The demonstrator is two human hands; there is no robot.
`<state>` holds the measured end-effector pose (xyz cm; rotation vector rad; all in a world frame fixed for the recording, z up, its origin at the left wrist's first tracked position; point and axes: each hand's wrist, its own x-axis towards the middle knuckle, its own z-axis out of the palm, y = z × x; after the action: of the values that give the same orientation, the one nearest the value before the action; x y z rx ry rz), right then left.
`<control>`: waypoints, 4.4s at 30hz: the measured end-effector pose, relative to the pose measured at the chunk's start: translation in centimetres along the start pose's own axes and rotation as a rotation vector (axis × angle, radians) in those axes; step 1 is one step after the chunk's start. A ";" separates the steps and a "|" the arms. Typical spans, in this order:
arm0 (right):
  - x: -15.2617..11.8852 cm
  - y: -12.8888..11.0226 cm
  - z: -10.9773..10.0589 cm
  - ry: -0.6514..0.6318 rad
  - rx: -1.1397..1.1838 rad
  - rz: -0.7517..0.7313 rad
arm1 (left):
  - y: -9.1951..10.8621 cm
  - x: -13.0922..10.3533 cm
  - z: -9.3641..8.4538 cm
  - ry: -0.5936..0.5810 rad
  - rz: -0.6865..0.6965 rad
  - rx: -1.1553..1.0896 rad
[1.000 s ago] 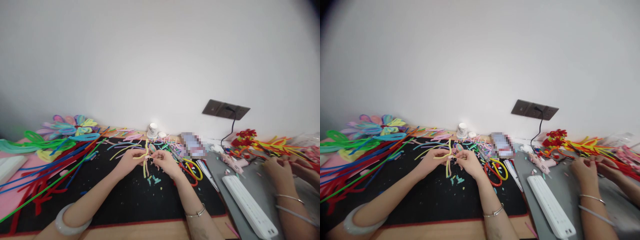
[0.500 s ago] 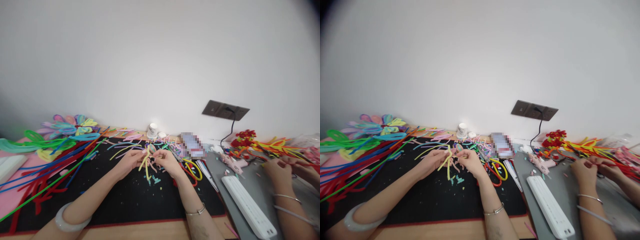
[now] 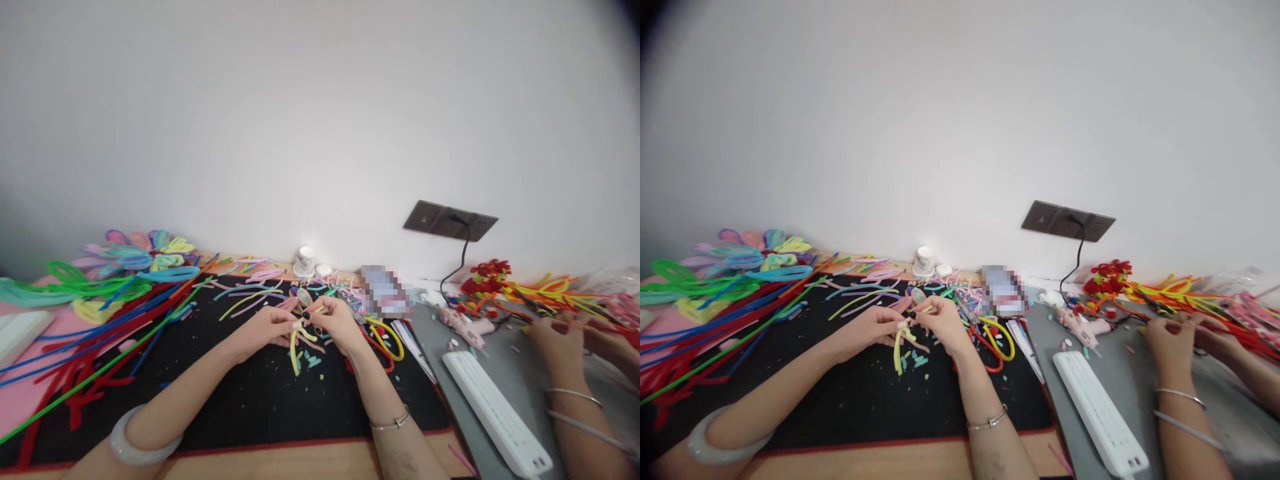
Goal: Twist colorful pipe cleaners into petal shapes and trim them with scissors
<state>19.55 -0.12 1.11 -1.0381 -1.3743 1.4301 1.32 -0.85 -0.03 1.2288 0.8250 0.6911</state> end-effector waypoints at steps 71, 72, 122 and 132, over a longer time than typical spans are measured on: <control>0.3 0.3 -0.7 0.401 -0.103 -0.347 | -0.1 0.8 -0.4 0.365 0.171 -0.111; 0.2 0.4 -0.3 0.314 -0.144 -0.334 | -0.1 0.8 -0.4 0.387 0.177 -0.132; 0.7 1.0 0.1 0.077 0.011 -0.196 | -0.1 0.3 0.8 0.165 0.069 -0.114; 1.0 1.7 0.5 0.289 -0.029 -0.197 | -0.1 0.4 1.0 0.155 0.105 -0.102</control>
<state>18.74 0.68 -0.57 -1.0511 -1.2506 1.0727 2.39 -1.03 -0.11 1.1423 0.8462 0.9124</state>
